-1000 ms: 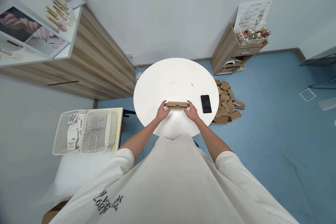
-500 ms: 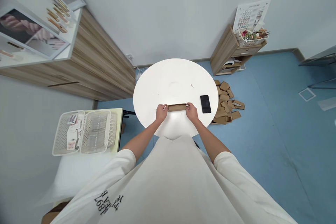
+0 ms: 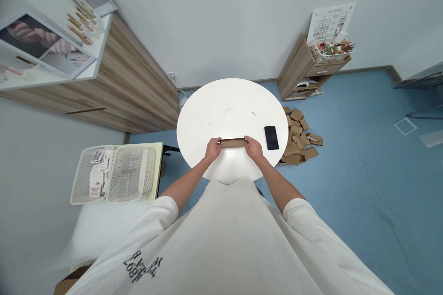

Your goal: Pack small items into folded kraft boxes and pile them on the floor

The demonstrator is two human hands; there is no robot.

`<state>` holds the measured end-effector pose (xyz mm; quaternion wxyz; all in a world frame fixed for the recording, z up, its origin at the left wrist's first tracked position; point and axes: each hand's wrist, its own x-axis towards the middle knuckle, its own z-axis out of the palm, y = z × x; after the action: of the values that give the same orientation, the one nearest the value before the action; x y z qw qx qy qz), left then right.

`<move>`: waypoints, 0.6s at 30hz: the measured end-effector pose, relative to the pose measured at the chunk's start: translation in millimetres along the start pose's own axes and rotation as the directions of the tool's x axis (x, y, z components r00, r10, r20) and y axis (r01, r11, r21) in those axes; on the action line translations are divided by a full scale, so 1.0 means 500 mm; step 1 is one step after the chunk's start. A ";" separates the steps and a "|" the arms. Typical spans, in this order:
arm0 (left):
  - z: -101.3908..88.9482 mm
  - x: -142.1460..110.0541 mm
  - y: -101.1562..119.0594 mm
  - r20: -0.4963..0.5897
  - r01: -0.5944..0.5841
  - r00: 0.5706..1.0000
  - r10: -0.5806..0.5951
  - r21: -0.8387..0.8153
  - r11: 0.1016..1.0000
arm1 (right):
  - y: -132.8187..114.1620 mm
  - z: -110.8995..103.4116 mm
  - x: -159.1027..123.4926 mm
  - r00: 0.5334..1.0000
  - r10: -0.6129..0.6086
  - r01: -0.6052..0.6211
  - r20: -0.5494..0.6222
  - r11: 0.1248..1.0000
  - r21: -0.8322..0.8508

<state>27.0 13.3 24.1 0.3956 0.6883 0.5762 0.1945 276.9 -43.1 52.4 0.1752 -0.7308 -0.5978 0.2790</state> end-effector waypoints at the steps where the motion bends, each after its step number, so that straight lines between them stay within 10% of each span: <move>1: -0.001 -0.001 -0.002 0.007 -0.016 1.000 0.016 0.015 1.000 | 0.001 -0.001 0.001 1.000 -0.006 0.006 0.006 1.000 -0.018; 18: 0.000 -0.004 -0.013 0.050 -0.094 0.995 0.090 0.102 0.990 | 0.005 -0.002 0.002 0.999 -0.039 0.043 0.038 0.992 -0.116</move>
<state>22.4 11.5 19.5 0.3625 0.7381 0.5441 0.1666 279.6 -42.8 51.8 0.1271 -0.7222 -0.6312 0.2527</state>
